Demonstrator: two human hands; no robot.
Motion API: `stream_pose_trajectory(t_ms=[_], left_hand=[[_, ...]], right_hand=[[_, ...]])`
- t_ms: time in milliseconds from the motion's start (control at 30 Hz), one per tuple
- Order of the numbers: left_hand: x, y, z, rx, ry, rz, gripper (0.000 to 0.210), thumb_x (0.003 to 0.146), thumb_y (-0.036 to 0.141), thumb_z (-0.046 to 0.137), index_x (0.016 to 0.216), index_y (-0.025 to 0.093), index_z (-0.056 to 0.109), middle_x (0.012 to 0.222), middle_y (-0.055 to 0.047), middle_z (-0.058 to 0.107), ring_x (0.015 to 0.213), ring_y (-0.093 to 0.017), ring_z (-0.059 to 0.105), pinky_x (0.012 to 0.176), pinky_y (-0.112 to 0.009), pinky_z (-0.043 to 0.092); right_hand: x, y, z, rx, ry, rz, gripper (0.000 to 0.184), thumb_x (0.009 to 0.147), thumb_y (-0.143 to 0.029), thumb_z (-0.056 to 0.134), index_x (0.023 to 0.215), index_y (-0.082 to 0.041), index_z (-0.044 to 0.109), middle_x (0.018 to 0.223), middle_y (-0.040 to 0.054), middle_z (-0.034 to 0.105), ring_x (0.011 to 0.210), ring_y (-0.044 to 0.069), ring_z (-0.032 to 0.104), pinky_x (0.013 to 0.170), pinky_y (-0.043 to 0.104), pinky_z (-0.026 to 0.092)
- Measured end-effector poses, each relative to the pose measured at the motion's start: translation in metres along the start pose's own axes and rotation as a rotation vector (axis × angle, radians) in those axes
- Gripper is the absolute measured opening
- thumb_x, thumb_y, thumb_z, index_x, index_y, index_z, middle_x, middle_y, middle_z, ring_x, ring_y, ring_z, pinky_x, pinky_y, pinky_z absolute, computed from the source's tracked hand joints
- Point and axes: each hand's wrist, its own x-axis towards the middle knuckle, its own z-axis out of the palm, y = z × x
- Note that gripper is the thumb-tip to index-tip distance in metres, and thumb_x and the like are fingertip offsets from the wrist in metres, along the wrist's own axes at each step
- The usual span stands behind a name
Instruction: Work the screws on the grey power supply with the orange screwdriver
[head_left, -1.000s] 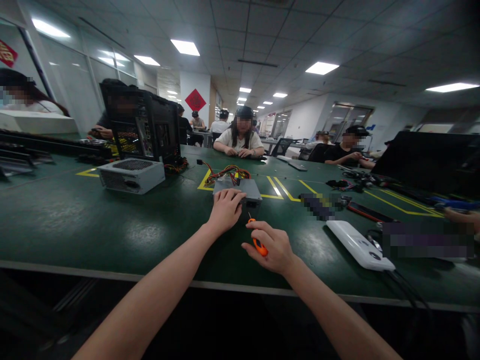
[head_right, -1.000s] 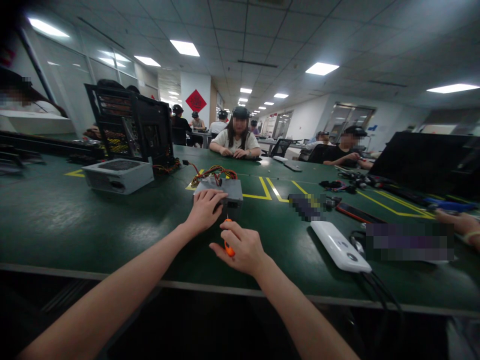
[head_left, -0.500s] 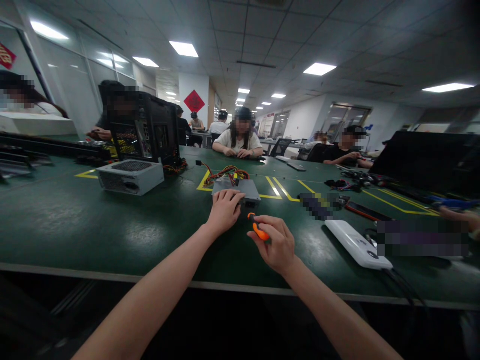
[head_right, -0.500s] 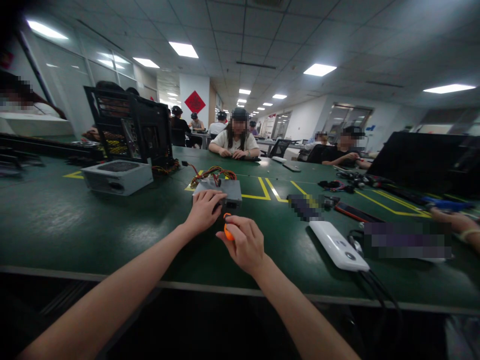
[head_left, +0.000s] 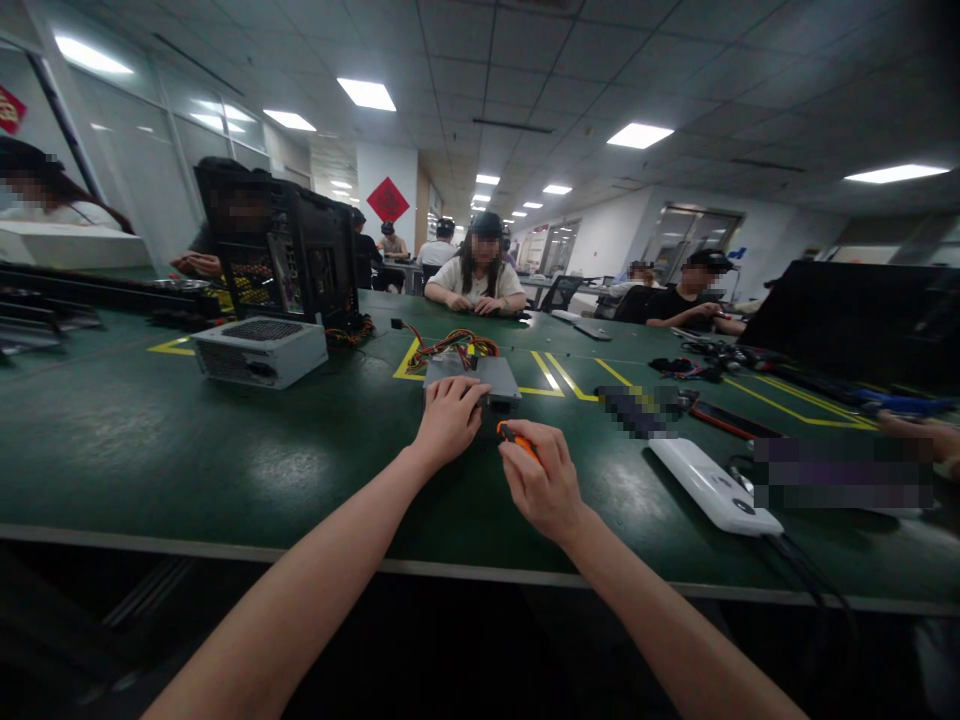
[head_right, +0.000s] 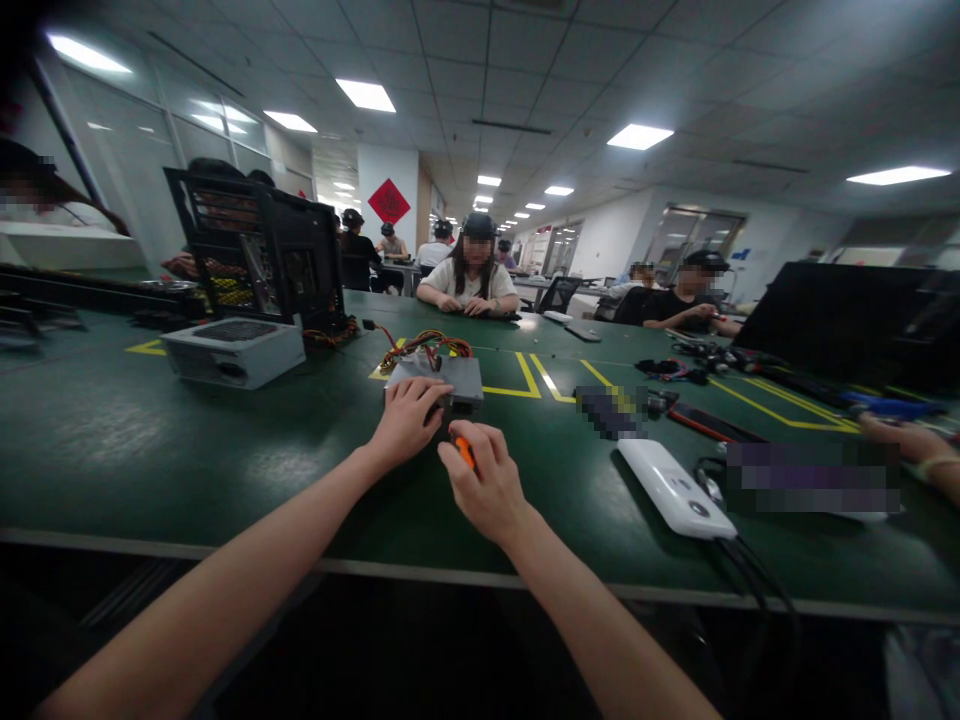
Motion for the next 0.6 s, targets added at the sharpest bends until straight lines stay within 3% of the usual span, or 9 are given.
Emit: stream_pose_trajectory(t_ms=[133,267,500,600], left_hand=[[-0.0004,-0.0009,0.0003,-0.001,0.004,0.002,0.035,0.082,0.020,0.048,0.116,0.026,0.052,0.118,-0.004,0.054,0.109,-0.023,0.043,0.092,-0.040,0.031],[-0.0007,-0.0016,0.0011,0.004,0.009,0.007,0.035,0.082,0.020,0.047,0.117,0.026,0.052,0.118,-0.004,0.054,0.110,-0.023,0.043,0.092,-0.040,0.030],[-0.0005,-0.0007,0.0011,0.005,0.016,0.002,0.035,0.082,0.020,0.048,0.116,0.026,0.053,0.118,-0.003,0.055,0.108,-0.023,0.043,0.092,-0.039,0.031],[-0.0007,-0.0004,0.0004,-0.001,0.012,0.001,0.035,0.082,0.020,0.048,0.116,0.026,0.053,0.117,-0.004,0.054,0.109,-0.023,0.043,0.092,-0.039,0.031]], right_hand=[[0.0012,-0.0011,-0.0004,0.020,0.016,0.064,0.038,0.076,-0.006,0.053,0.108,-0.022,0.041,0.110,0.0108,0.050,0.100,0.020,0.051,0.077,0.038,0.051],[0.0000,-0.0003,-0.0019,-0.061,0.004,0.012,0.032,0.075,-0.009,0.059,0.100,-0.024,0.047,0.107,0.0085,0.051,0.094,0.019,0.051,0.073,0.035,0.050],[-0.0011,-0.0001,0.0001,0.042,0.012,0.014,0.045,0.076,-0.003,0.051,0.117,-0.020,0.041,0.117,0.0130,0.047,0.110,0.022,0.049,0.083,0.038,0.051],[-0.0011,-0.0001,-0.0013,0.001,-0.010,0.008,0.038,0.075,-0.007,0.056,0.109,-0.022,0.046,0.114,0.0113,0.052,0.106,0.022,0.050,0.082,0.040,0.051]])
